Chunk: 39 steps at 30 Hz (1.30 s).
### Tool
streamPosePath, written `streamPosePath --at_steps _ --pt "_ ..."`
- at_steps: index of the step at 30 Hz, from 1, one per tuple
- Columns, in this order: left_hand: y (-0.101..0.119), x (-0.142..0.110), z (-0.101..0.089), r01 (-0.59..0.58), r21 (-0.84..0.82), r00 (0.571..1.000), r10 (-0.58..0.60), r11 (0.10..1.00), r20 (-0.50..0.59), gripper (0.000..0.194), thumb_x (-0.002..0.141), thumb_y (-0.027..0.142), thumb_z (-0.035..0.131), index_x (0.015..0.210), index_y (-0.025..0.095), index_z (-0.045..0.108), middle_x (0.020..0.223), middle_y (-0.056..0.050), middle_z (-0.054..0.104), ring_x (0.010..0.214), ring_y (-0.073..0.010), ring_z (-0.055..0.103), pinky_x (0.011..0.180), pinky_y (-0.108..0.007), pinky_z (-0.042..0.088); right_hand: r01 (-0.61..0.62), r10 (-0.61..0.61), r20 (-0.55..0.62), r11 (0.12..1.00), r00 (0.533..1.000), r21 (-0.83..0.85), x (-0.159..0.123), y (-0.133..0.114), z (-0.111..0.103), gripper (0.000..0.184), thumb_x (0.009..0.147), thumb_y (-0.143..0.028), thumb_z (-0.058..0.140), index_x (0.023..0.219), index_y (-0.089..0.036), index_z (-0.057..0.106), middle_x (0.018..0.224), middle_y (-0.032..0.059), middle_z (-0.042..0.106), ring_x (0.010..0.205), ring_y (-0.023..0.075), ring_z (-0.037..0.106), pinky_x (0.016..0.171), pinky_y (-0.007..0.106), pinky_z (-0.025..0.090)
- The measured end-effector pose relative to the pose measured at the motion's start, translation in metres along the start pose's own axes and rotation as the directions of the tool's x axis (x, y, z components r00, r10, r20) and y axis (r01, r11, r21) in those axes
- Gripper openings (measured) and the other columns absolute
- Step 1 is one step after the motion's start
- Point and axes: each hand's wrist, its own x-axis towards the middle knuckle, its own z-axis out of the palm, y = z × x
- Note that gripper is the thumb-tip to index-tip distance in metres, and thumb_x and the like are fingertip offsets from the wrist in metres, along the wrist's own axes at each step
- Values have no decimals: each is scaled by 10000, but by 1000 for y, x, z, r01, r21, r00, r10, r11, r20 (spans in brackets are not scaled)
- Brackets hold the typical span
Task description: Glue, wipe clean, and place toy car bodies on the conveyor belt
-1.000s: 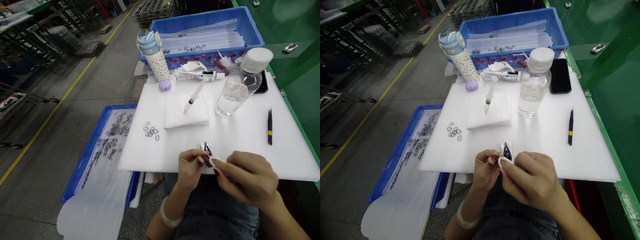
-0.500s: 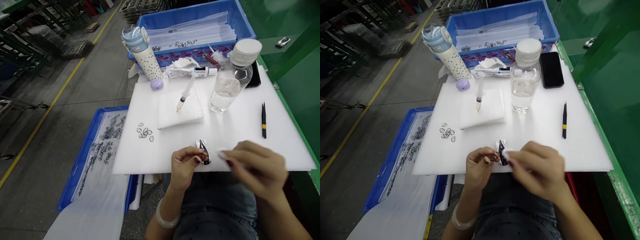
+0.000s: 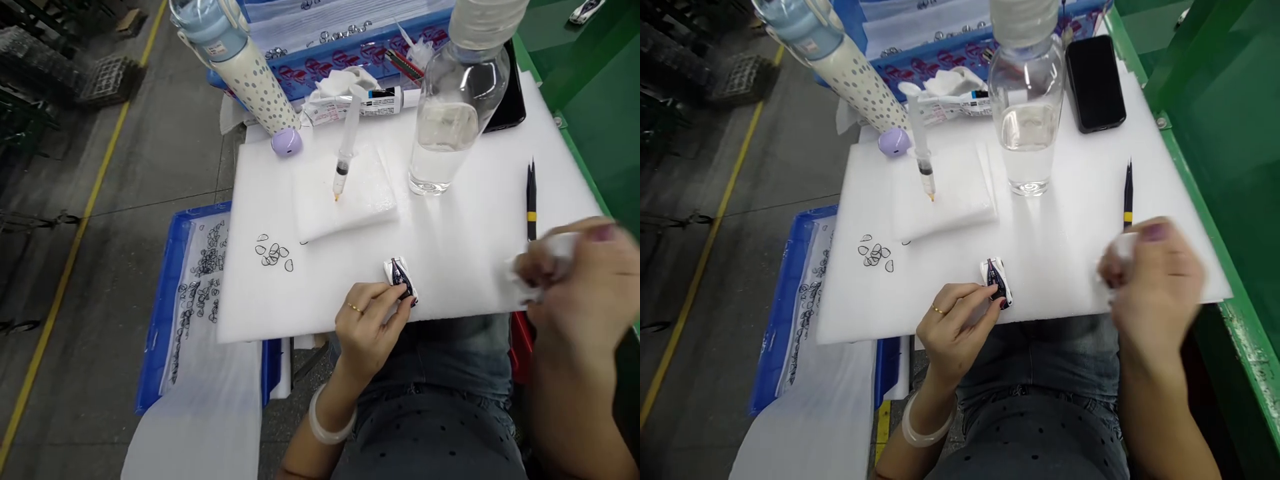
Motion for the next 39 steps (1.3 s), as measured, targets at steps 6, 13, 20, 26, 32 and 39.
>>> streamPosePath --at_steps 6,13,20,26,32,39 --pt "1 1 -2 38 -13 998 -38 999 48 190 832 145 776 1012 162 716 866 -29 671 760 -144 645 672 -264 571 102 14 558 979 830 -176 -4 -27 40 186 959 -305 514 823 -180 536 631 -23 536 495 88 426 473 221 260" --pt "-6 5 -13 244 -119 962 -224 963 155 237 844 169 740 1077 209 725 1120 -62 684 1019 -204 677 908 -376 601 221 -22 543 926 839 -304 -7 -22 44 210 982 -322 470 841 -178 530 663 -14 577 492 96 449 491 247 200" --pt "-7 3 -10 243 -102 962 -226 965 156 232 850 173 730 1079 206 726 1205 -73 682 1014 -205 680 915 -401 598 247 -52 556 927 830 -281 -7 -23 44 208 984 -311 469 839 -172 524 654 -16 556 485 93 430 483 235 192" --pt "-6 4 -11 260 -102 957 -241 960 162 218 856 185 733 1071 220 727 1232 -71 685 1039 -217 681 914 -417 602 286 -74 536 902 841 -324 -7 -21 46 218 993 -326 475 843 -173 508 669 -16 579 492 90 446 492 240 175" --pt "-6 5 -12 255 -91 955 -236 963 182 209 856 166 731 1063 199 723 1248 -83 696 1129 -230 657 954 -419 576 304 -93 537 898 839 -319 -7 -21 46 219 996 -322 483 840 -171 509 671 -15 592 489 90 454 493 239 176" --pt "-2 8 -12 263 -68 950 -246 962 195 206 839 141 740 1037 188 717 1217 -75 705 1118 -205 660 977 -382 557 344 -121 523 870 844 -354 -9 -22 49 185 975 -306 525 855 -166 529 671 -20 591 498 106 482 470 234 195"
